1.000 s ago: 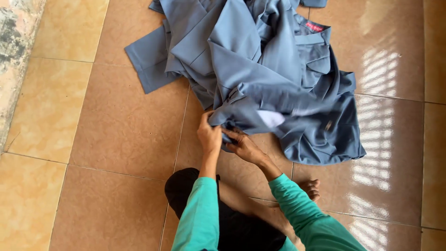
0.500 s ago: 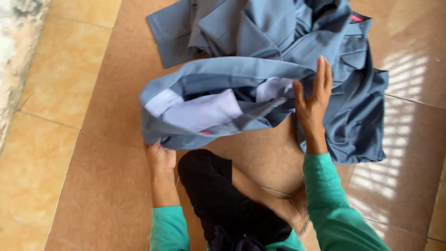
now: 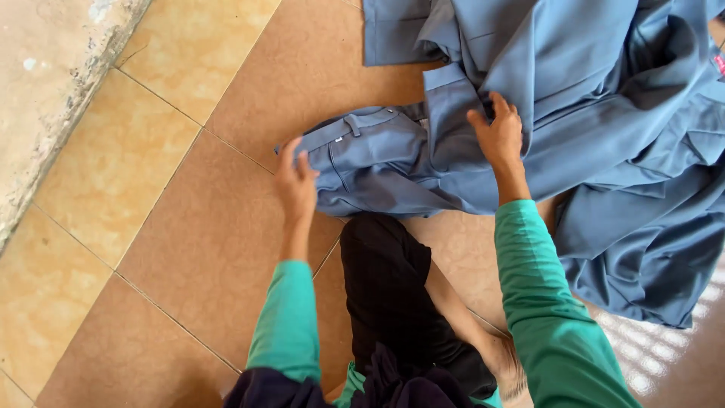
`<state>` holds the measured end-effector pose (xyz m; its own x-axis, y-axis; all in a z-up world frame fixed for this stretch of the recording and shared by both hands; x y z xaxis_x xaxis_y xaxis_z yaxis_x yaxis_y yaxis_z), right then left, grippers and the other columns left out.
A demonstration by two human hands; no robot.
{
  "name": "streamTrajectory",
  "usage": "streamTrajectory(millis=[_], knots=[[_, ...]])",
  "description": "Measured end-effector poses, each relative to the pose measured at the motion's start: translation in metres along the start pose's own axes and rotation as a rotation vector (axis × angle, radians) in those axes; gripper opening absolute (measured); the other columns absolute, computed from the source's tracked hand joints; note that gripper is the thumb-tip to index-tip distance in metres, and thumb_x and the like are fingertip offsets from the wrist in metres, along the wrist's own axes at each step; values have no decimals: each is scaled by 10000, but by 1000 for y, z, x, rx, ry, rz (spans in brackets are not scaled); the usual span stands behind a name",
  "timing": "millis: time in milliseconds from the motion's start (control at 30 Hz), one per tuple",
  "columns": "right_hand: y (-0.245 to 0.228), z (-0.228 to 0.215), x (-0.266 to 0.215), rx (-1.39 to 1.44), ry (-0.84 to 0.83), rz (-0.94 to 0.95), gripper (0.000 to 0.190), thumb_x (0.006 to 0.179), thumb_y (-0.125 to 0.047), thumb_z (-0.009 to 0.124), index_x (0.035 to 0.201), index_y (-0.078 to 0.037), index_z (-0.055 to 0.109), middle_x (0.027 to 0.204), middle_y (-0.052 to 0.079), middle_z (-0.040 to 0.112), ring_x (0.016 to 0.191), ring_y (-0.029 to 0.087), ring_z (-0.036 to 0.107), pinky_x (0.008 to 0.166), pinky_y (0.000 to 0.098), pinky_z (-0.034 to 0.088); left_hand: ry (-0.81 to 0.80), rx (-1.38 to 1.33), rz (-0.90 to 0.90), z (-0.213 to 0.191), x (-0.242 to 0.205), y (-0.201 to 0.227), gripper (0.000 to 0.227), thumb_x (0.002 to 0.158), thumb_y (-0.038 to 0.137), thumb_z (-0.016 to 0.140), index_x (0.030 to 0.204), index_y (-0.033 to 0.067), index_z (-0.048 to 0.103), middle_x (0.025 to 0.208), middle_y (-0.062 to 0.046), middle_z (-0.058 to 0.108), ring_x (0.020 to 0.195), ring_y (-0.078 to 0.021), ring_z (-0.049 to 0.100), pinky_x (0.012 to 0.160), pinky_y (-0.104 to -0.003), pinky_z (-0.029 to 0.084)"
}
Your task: Folding blue trousers into neat rectangles and stacking them on the floor.
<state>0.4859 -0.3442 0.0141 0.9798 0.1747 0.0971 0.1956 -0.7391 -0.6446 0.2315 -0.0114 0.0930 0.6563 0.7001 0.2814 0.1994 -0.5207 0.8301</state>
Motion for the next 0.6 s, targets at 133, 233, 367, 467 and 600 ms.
streamTrajectory(millis=[133,233,367,467,600], knots=[[38,12,-1,-165,-205,137,886,829,-657,817,1487,-132,542,1248,184,675,1108,416,670,816,637,539,-241,180,-112,64,27,1,489,1068,339,552,1516,177,438,1373,-202,571,706,-311,761,674,-353,707],[59,24,5,-56,-310,221,683,763,-593,877,1202,-89,737,1087,172,724,1049,430,684,836,582,559,-489,438,-310,114,39,-62,805,1013,666,466,1608,162,264,1259,-213,597,720,-297,769,882,-537,621],[27,13,19,57,-166,130,451,771,-467,940,1047,-146,784,902,102,750,921,355,727,726,494,584,-514,132,-435,90,60,-63,615,752,579,786,1187,150,716,964,-109,663,763,-230,670,619,-355,558],[-77,-22,23,126,-30,-78,340,841,-345,924,1083,-144,796,901,108,759,912,336,739,711,465,597,-458,-442,-440,9,81,0,404,809,263,872,1106,66,682,820,-87,630,527,-143,651,394,-208,507],[-280,-82,-26,421,117,-609,342,920,51,792,1258,25,748,808,61,578,696,163,452,651,294,435,-344,-1016,-366,-134,88,37,234,919,26,698,1116,101,596,913,-32,660,773,-126,623,622,-210,388]])
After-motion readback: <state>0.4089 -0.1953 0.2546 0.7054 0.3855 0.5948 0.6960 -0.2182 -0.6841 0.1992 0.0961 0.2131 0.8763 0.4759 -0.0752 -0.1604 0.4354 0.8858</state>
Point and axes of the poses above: each hand's wrist, its own x-axis towards the middle knuckle, its own z-axis out of the palm, y = z × x, the point moved 4 cm from there along x, towards the middle knuckle
